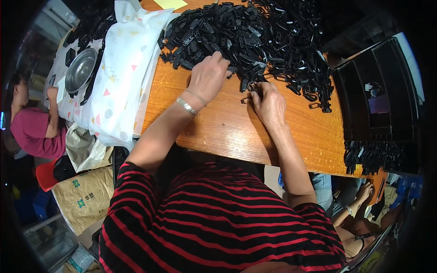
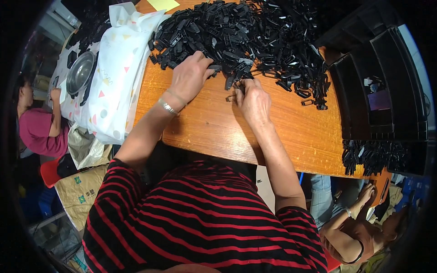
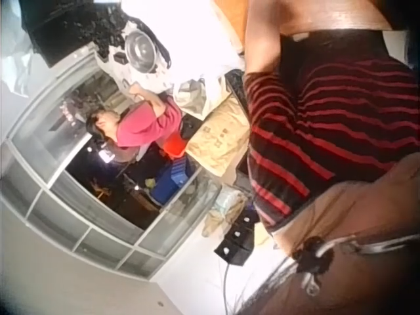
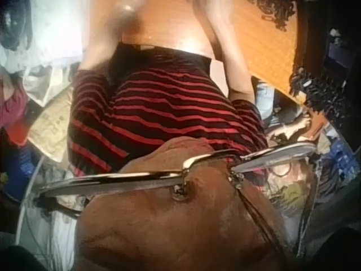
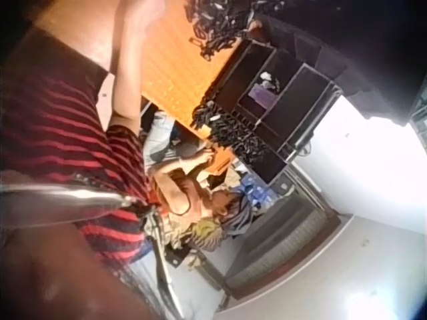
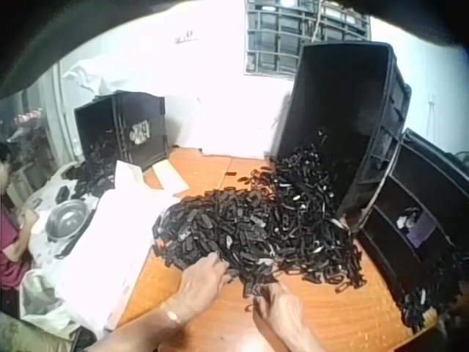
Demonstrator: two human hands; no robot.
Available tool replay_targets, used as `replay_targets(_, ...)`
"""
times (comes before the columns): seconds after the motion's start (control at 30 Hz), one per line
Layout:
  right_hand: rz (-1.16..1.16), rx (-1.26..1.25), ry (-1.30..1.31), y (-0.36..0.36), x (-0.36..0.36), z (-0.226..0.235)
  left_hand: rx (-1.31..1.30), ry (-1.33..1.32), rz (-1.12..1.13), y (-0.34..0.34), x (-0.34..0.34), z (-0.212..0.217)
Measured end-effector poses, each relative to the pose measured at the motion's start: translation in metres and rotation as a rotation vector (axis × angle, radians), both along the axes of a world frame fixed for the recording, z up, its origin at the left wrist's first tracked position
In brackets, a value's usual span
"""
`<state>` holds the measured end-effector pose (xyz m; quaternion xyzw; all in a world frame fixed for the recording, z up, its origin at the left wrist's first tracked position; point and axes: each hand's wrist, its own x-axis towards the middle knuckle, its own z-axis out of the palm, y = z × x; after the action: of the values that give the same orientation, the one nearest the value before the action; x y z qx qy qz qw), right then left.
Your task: Assembling and inspecting small black plastic clips on a workbench.
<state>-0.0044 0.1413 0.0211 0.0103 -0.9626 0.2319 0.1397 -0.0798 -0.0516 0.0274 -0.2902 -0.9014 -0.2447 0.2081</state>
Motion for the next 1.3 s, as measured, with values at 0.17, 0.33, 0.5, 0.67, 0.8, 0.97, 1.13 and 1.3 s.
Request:
replay_targets(0.17,0.020,-0.092,0.030,0.003,0.007,-0.002,-0.122,-0.034,0.000,0.012,-0.007,-0.008)
replay_targets(0.33,0.043,-0.166,0.042,-0.002,0.010,0.002,-0.098,-0.138,-0.036,0.007,0.008,-0.011)
replay_targets(0.5,0.121,-0.388,0.059,-0.017,0.010,-0.007,0.387,-0.392,-0.047,-0.004,0.029,-0.026)
replay_targets(0.67,0.139,-0.594,0.063,-0.034,0.012,-0.006,1.192,-0.879,-0.131,-0.003,0.051,-0.017)
replay_targets(0.8,0.178,-0.604,0.127,-0.042,0.012,0.001,1.187,-1.018,-0.188,-0.015,0.054,-0.022)
replay_targets(0.97,0.235,-0.585,0.145,-0.047,0.011,0.004,1.258,-0.978,-0.250,-0.015,0.062,-0.011)
replay_targets(1.13,0.250,-0.607,0.153,-0.048,0.013,0.002,1.185,-0.887,-0.236,-0.017,0.068,-0.012)
replay_targets(1.3,0.283,-0.471,0.284,-0.057,0.022,0.001,1.140,-0.790,-0.161,-0.011,0.087,-0.008)
